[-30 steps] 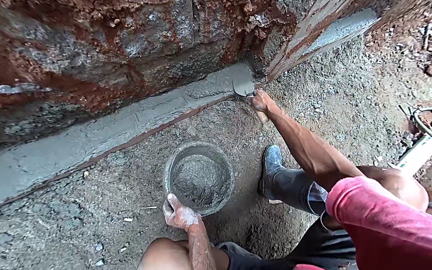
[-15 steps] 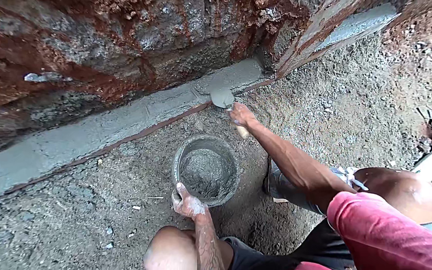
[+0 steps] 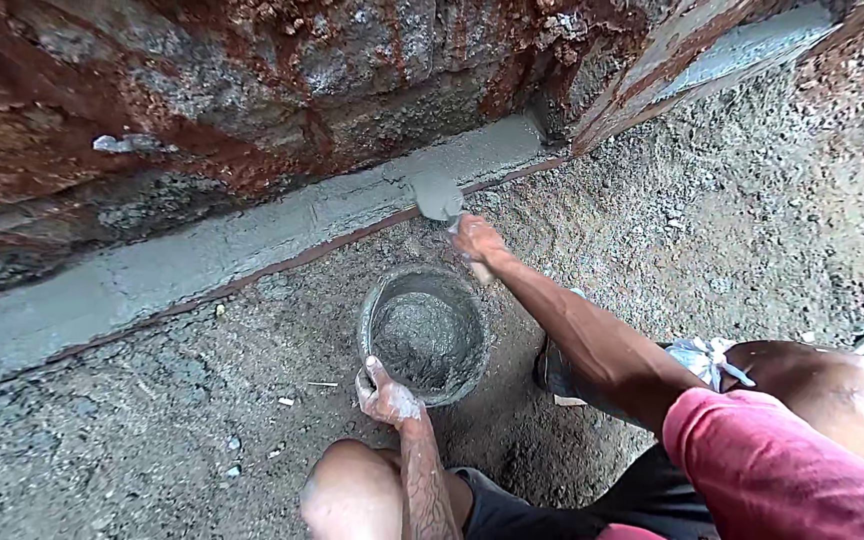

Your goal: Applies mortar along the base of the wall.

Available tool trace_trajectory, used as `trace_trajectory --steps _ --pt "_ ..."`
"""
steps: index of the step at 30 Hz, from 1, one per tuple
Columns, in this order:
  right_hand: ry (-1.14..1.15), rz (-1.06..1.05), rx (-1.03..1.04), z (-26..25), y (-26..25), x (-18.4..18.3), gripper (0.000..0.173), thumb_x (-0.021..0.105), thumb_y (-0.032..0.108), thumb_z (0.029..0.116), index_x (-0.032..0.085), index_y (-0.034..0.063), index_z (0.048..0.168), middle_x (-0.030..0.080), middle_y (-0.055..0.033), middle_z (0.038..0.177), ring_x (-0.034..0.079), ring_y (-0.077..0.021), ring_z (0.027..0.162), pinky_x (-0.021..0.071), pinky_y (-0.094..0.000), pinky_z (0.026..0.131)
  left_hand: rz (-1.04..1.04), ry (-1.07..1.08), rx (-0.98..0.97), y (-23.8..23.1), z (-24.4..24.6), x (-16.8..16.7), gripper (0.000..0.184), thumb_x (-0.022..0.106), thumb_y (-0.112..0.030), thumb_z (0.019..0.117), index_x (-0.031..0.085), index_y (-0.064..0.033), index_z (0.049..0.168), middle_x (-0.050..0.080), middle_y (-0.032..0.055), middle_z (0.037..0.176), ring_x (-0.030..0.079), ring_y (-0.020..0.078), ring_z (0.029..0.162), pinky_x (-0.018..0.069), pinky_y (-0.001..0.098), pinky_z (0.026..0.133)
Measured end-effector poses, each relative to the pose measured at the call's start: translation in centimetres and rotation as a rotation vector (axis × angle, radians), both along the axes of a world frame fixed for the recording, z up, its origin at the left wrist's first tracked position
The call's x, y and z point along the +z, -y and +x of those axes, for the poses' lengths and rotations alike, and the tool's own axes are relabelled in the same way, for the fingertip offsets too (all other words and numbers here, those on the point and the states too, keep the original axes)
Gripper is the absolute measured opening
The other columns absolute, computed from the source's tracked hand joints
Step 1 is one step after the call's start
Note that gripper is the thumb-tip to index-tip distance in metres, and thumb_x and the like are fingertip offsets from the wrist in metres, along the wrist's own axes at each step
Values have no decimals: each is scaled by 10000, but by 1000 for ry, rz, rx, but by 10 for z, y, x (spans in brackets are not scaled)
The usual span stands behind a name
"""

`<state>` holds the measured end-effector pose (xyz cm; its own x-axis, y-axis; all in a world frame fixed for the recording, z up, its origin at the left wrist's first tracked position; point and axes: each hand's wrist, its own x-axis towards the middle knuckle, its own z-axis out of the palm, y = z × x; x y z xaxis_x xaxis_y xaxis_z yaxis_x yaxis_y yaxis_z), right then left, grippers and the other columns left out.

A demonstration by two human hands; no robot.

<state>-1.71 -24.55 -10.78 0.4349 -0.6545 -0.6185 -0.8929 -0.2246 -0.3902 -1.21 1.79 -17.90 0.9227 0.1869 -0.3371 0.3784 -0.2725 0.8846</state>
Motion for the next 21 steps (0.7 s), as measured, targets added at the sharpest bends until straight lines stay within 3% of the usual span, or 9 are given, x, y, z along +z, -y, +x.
trace_trajectory --steps 5,8,11,15,19,21 --pt "103 52 -181 -8 5 -8 363 536 268 1067 610 -6 1294 640 -265 1274 631 -411 1194 494 -612 998 -1 5 -7 1 -1 -1 300 596 -196 1048 663 76 1156 672 132 1051 612 66 951 481 233 910" --pt "129 56 -59 11 -26 -9 347 568 269 1048 626 -5 1254 668 -270 1194 659 -436 1121 524 -644 917 -8 17 -8 0 0 -1 284 588 -194 1051 663 69 1129 657 101 998 607 52 905 489 225 874" --pt "14 57 108 17 -20 0 394 523 291 1060 589 -7 1310 640 -252 1288 622 -414 1224 497 -625 987 -9 18 -9 -1 0 -2 285 587 -205 1052 663 66 1097 638 76 949 592 38 861 487 222 848" --pt "11 -18 5 -26 32 -5 393 538 297 1062 612 -2 1306 639 -265 1288 620 -431 1215 485 -646 996 -16 21 -16 0 -1 0 278 579 -199 1055 661 65 1086 632 65 944 588 21 858 483 205 846" --pt "23 -74 -191 -84 97 -14 379 554 320 1052 647 13 1252 667 -262 1186 664 -424 1078 513 -644 930 -17 19 -22 0 -1 -1 291 578 -204 1057 658 69 1116 643 81 990 592 23 904 480 207 879" --pt "11 -114 -284 -103 119 -15 394 541 325 1060 640 -18 1225 660 -277 1193 651 -431 1113 491 -644 955 -18 14 -19 2 -1 1 288 576 -200 1057 653 72 1112 634 86 983 587 37 896 481 221 871"
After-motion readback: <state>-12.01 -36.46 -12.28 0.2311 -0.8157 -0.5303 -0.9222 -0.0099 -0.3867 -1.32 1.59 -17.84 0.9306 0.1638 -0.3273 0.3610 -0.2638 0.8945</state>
